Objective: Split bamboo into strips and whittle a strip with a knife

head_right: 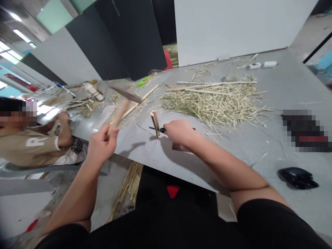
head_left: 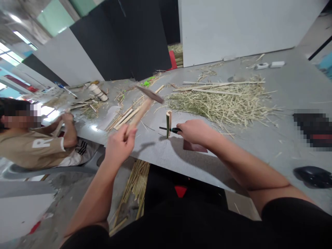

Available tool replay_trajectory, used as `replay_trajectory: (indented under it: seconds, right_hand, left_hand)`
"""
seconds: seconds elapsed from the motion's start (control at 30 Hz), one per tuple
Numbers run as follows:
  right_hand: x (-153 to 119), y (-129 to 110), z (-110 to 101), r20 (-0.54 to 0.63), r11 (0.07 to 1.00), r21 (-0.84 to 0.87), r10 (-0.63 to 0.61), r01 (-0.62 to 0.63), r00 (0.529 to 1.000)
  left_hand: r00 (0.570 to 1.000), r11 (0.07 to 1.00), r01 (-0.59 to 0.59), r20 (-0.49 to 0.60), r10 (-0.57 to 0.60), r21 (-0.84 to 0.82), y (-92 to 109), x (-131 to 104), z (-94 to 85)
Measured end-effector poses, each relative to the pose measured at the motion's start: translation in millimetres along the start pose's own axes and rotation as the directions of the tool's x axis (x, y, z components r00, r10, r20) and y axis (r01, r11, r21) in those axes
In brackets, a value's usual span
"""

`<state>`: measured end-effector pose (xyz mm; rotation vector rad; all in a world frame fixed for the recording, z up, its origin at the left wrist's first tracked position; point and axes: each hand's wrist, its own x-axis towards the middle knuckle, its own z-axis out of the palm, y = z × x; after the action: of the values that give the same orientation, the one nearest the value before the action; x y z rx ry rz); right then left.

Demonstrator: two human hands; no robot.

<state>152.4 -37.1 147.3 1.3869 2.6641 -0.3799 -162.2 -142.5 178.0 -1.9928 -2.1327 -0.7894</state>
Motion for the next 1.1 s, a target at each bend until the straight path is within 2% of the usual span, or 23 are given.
replay_trajectory:
  seconds: [0.07, 0.1, 0.23, 0.3, 0.43, 0.57, 0.9, 1.1]
  right_hand:
    - [0, -1, 0, 0.016, 1.000, -0.011, -0.001, 0.001, 1.000]
    - [0, -2, 0, 0.025, 1.000, -0.015, -0.004, 0.005, 1.000]
    - [2, -4, 1, 0.035, 1.000, -0.008, -0.003, 0.004, 0.999]
    - [2, -4, 2, 0.026, 1.000, -0.009, -0.008, 0.008, 1.000]
    - [-1, -4, 2, -0.013, 0.999, -0.033, -0.030, 0.029, 0.999]
    - [-9, -2, 2, -0.045, 0.998, -0.061, -0.008, 0.006, 0.999]
    - [-21, -7, -9, 0.020, 0.999, -0.053, 0.003, -0.002, 1.000]
    - [-22, 3, -1, 0.001, 0.998, -0.058, -0.008, 0.008, 1.000]
  left_hand:
    - [0.996, 0.993, -0.034, 0.081, 0.025, 0.115, 3, 1, -4.2]
    - [0.996, 0.989, -0.041, 0.082, 0.030, 0.139, 4, 1, -6.3]
    - [0.994, 0.998, -0.032, -0.103, 0.037, 0.049, 6, 0, -8.9]
    - [0.992, 0.999, -0.044, -0.118, 0.045, 0.013, 7, -3, -6.1]
    - [0.999, 0.998, -0.048, 0.007, 0.049, -0.042, 11, -6, 0.9]
    - [0.999, 0.992, -0.009, 0.040, 0.014, -0.125, 14, -6, 2.6]
    - [0.981, 0.990, -0.034, 0.187, 0.060, -0.139, 27, -14, 7.8]
    - [0.984, 0.985, -0.023, 0.172, 0.053, -0.171, 23, -14, 12.5]
